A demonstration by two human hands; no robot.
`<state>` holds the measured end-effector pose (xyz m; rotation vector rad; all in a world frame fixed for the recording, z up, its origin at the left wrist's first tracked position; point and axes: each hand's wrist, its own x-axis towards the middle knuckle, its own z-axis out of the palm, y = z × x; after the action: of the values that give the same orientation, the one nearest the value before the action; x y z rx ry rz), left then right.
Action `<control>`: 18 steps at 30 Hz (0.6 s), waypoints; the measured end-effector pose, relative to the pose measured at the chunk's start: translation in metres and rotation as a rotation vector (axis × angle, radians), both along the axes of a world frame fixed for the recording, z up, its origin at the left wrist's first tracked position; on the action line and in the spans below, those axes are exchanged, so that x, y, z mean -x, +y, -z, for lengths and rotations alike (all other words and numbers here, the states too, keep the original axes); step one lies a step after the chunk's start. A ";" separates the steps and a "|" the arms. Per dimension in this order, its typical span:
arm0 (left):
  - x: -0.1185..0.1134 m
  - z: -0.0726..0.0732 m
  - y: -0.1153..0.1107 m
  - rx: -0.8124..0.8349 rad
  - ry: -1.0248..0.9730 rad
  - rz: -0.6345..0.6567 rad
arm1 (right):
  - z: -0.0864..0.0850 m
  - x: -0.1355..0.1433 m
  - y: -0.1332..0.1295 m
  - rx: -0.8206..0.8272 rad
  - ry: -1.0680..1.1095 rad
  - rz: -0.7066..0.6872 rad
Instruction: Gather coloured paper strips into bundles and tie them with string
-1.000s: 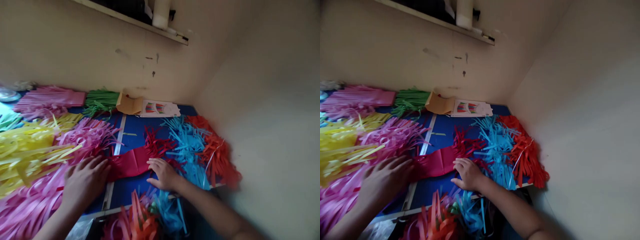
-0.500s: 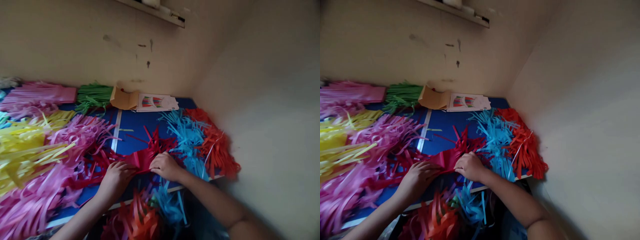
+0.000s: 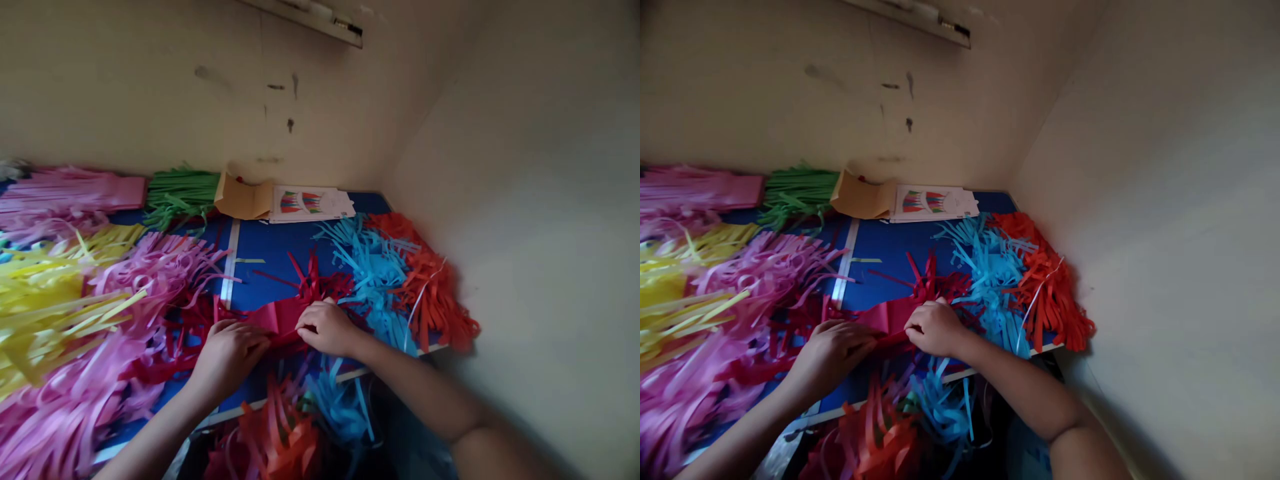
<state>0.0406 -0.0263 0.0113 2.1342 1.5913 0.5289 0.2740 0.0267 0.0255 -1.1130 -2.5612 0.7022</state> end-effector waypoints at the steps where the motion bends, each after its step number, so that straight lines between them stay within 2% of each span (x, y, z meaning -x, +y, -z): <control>1: 0.000 -0.001 0.001 0.018 -0.008 -0.009 | 0.000 0.001 0.000 0.005 -0.005 0.012; 8: 0.002 -0.012 0.005 0.106 -0.016 0.001 | -0.002 0.004 0.002 0.049 -0.007 0.064; 14: 0.003 -0.016 0.010 0.164 0.013 0.008 | 0.000 0.001 0.001 0.047 -0.045 0.036; 16: 0.003 -0.015 0.012 0.196 0.011 0.002 | -0.001 0.002 -0.003 -0.036 -0.044 0.036; 18: 0.003 -0.013 0.014 0.226 0.014 -0.016 | -0.001 0.005 -0.010 -0.199 -0.026 -0.013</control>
<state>0.0373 -0.0128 0.0247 1.9624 1.5943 0.3218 0.2688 0.0166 0.0268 -1.0484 -2.5942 0.4264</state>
